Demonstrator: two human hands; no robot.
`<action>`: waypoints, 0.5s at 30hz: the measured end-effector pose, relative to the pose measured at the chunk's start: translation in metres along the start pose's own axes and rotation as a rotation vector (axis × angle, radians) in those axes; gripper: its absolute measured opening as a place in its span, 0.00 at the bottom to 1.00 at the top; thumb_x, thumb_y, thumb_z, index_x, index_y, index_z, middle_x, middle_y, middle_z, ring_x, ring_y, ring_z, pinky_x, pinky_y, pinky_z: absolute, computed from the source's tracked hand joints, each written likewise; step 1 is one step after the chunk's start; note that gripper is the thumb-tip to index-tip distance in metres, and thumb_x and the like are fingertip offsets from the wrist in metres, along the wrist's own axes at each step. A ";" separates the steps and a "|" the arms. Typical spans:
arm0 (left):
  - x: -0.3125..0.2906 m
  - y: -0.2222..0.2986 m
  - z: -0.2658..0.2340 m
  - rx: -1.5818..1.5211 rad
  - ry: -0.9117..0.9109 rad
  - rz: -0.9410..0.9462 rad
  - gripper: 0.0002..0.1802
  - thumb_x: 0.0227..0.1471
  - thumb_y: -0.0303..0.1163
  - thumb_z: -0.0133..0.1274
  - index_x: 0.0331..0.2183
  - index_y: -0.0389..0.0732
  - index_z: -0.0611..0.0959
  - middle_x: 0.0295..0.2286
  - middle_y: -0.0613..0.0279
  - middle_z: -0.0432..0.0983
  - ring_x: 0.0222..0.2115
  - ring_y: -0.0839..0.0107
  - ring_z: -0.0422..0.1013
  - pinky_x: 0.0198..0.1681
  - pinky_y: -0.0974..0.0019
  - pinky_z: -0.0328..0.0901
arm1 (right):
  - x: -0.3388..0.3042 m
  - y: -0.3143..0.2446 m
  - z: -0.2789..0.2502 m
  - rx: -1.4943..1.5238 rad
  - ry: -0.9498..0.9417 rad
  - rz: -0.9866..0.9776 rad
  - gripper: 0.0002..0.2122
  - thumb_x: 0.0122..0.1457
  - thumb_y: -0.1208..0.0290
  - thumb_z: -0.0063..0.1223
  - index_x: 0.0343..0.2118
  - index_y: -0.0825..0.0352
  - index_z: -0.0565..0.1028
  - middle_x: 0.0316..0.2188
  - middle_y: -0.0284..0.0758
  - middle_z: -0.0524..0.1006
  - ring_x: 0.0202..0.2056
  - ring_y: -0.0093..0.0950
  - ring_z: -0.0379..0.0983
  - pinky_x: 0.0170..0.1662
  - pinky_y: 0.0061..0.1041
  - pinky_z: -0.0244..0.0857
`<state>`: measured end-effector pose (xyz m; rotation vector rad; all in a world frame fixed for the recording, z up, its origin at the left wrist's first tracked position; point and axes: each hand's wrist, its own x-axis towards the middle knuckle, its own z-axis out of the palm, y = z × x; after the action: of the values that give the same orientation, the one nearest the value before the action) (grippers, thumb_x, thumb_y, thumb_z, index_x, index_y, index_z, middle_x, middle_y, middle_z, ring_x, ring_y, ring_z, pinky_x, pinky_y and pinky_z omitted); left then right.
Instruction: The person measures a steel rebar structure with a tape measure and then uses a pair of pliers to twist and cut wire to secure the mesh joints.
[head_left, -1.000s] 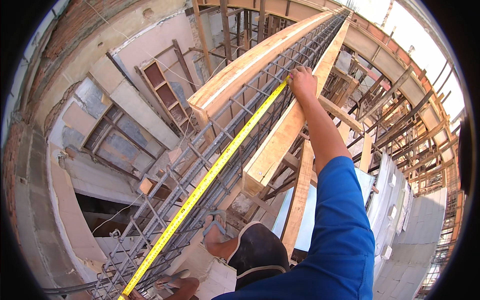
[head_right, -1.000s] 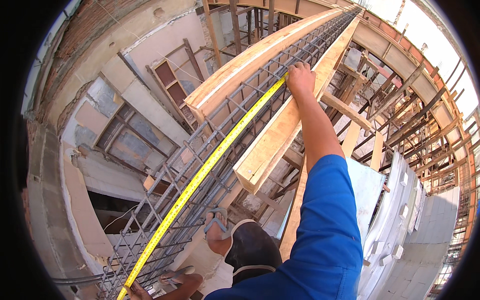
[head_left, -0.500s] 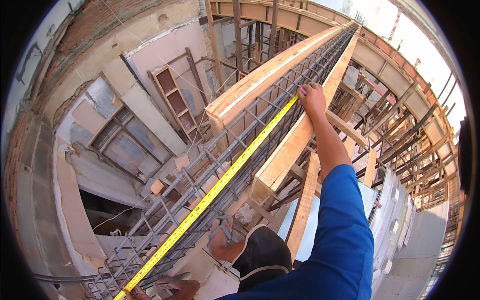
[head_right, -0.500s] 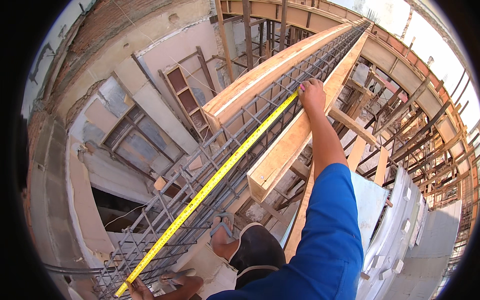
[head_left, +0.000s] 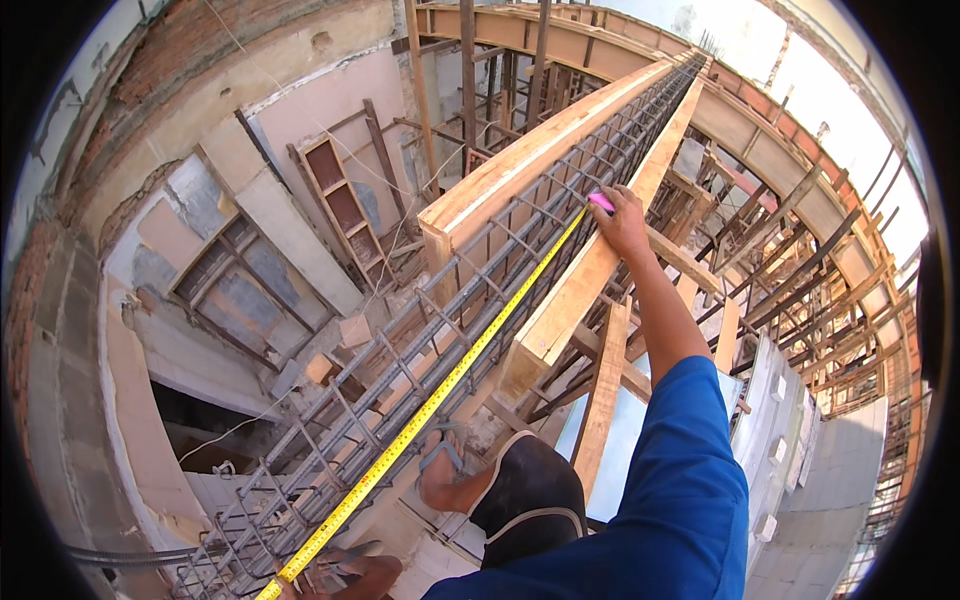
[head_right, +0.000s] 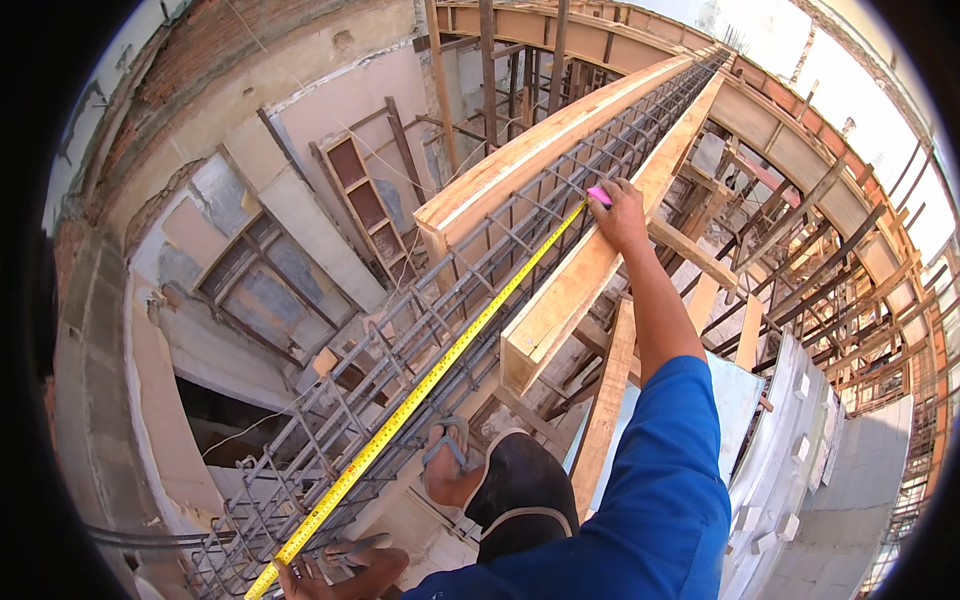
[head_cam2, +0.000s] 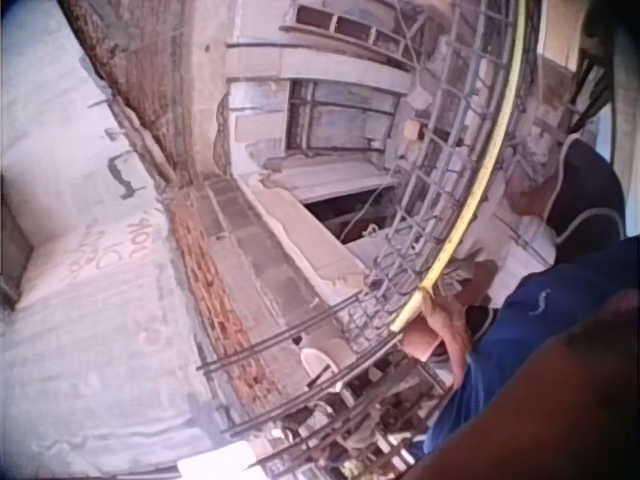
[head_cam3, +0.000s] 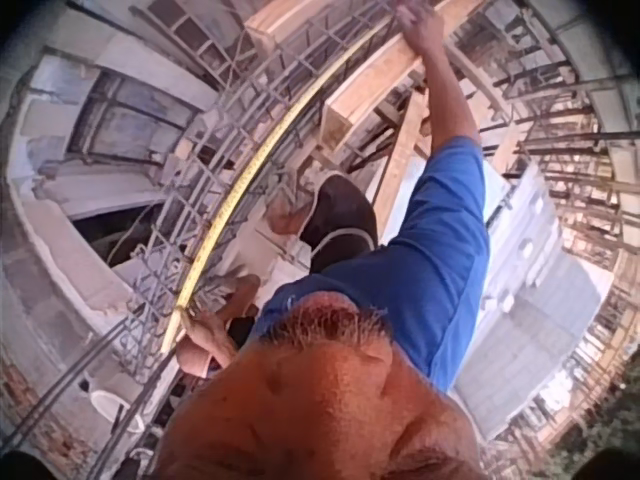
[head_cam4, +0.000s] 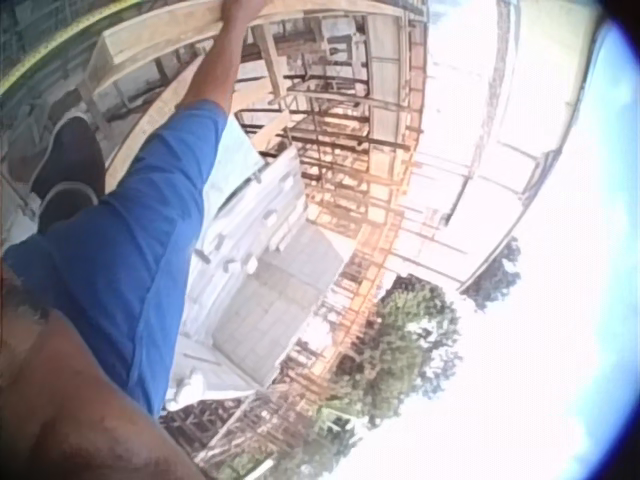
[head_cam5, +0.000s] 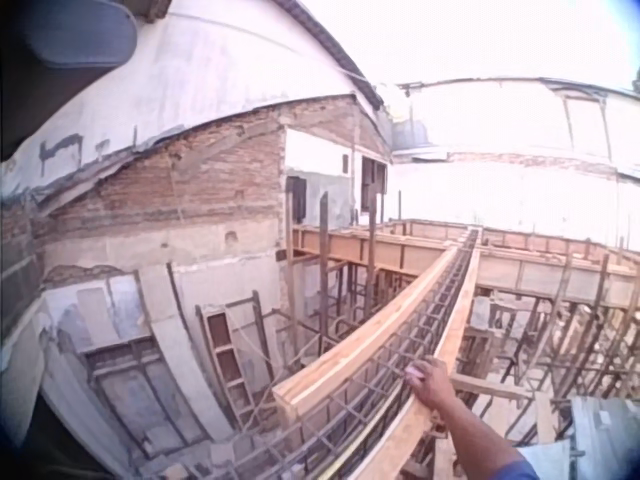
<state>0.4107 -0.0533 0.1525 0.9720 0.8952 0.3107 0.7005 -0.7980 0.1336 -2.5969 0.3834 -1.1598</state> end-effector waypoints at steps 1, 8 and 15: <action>0.009 -0.007 -0.011 0.053 -0.072 0.094 0.22 0.63 0.42 0.52 0.48 0.32 0.77 0.38 0.58 0.73 0.42 0.67 0.65 0.51 0.59 0.57 | -0.003 -0.002 -0.006 -0.010 -0.001 0.000 0.19 0.54 0.63 0.63 0.47 0.68 0.80 0.51 0.51 0.74 0.54 0.48 0.68 0.59 0.39 0.63; -0.001 -0.041 -0.015 0.662 -0.385 0.693 0.30 0.55 0.44 0.63 0.55 0.38 0.77 0.36 0.40 0.76 0.37 0.48 0.68 0.44 0.47 0.62 | -0.063 -0.135 -0.067 0.155 0.049 -0.034 0.18 0.54 0.65 0.64 0.46 0.69 0.80 0.48 0.46 0.76 0.49 0.44 0.70 0.54 0.38 0.65; -0.037 -0.070 0.162 0.340 -0.935 0.513 0.14 0.63 0.30 0.52 0.47 0.32 0.79 0.44 0.49 0.77 0.44 0.64 0.74 0.47 0.60 0.71 | -0.179 -0.299 -0.121 0.445 -0.296 -0.154 0.18 0.52 0.66 0.65 0.46 0.65 0.80 0.49 0.44 0.75 0.47 0.43 0.71 0.51 0.39 0.68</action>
<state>0.5027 -0.2081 0.1558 1.4744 -0.1771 0.0992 0.5324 -0.4756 0.1938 -2.3720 -0.1278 -0.7728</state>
